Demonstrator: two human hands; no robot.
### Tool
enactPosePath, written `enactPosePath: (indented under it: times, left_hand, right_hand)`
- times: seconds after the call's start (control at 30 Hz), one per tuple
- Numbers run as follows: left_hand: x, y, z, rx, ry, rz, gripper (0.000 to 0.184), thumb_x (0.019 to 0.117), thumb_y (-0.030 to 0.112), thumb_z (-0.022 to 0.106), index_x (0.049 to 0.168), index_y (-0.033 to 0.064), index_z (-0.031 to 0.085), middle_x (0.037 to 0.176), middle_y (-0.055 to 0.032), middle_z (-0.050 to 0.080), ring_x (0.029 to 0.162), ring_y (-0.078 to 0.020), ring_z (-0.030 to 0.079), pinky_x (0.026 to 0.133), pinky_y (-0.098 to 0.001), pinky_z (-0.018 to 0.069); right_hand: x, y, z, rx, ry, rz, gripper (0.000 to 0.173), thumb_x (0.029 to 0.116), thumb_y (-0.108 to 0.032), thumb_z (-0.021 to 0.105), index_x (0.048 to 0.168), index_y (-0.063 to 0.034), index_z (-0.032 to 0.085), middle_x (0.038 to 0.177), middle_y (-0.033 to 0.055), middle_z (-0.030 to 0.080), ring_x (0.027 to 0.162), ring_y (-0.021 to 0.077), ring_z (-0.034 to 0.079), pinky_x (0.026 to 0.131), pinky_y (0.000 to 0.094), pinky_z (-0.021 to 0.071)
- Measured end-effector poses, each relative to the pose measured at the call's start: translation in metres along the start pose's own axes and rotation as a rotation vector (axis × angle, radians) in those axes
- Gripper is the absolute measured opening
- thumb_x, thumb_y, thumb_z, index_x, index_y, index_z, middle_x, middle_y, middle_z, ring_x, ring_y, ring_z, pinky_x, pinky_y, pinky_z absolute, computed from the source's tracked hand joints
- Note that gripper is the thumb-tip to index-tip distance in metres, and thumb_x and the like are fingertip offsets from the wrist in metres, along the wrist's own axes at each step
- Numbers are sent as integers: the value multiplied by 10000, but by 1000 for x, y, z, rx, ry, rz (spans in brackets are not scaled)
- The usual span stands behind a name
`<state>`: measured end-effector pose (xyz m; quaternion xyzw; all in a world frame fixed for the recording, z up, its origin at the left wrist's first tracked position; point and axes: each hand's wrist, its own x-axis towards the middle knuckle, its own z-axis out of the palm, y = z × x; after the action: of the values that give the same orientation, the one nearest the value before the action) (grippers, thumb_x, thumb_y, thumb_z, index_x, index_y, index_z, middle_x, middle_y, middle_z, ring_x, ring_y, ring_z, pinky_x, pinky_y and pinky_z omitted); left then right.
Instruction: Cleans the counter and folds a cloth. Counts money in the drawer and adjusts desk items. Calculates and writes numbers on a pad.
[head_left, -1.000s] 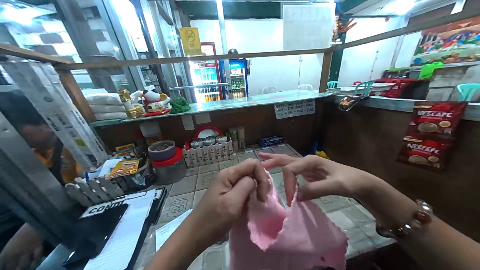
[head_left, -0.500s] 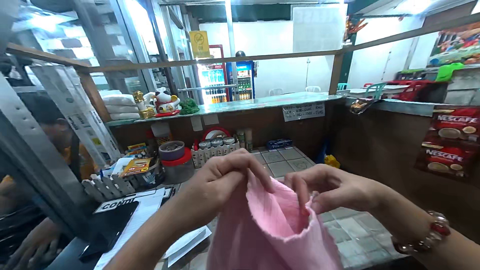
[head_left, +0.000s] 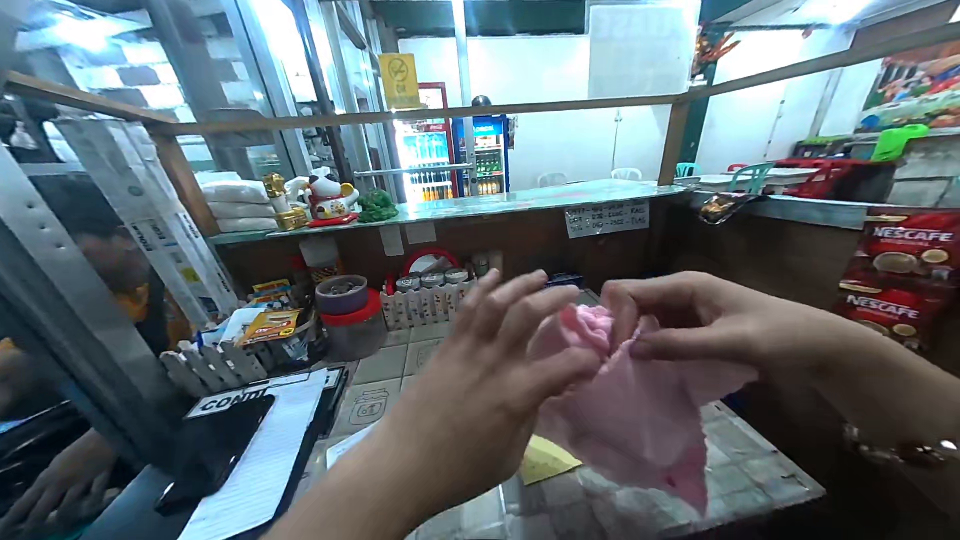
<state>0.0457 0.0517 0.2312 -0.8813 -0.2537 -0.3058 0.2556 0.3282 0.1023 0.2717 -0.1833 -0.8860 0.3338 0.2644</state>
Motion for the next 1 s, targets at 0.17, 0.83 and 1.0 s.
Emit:
enactPosePath:
  times: [0.17,0.83,1.0]
  left_hand:
    - [6,18,30,-158,202,-22,368,908,257,699,1249,219,567,1423,49,558,1471,-179,385,1242,-532,265]
    - [24,-14,-33,-632,191,-236,173,988,279,634,841,187,638,774,102,597,703,1,591,604,-151,515]
    - [7,-46,-43,43,75,-54,296,972,458,596,846,215,710,755,111,501,744,-47,514,747,-315,428]
  right_hand:
    - [8,-25,-11,10,-35,-6,65,925,-60,638,946,-66,700,816,9,682,686,52,633,578,157,526]
    - [-27,8,-43,-138,-20,339,190,992,-110,652,815,-58,697,717,13,673,617,49,600,542,170,464]
    - [-41,32,-47,25,5,272,129,962,-154,697,867,-67,692,791,29,697,730,64,650,670,183,525]
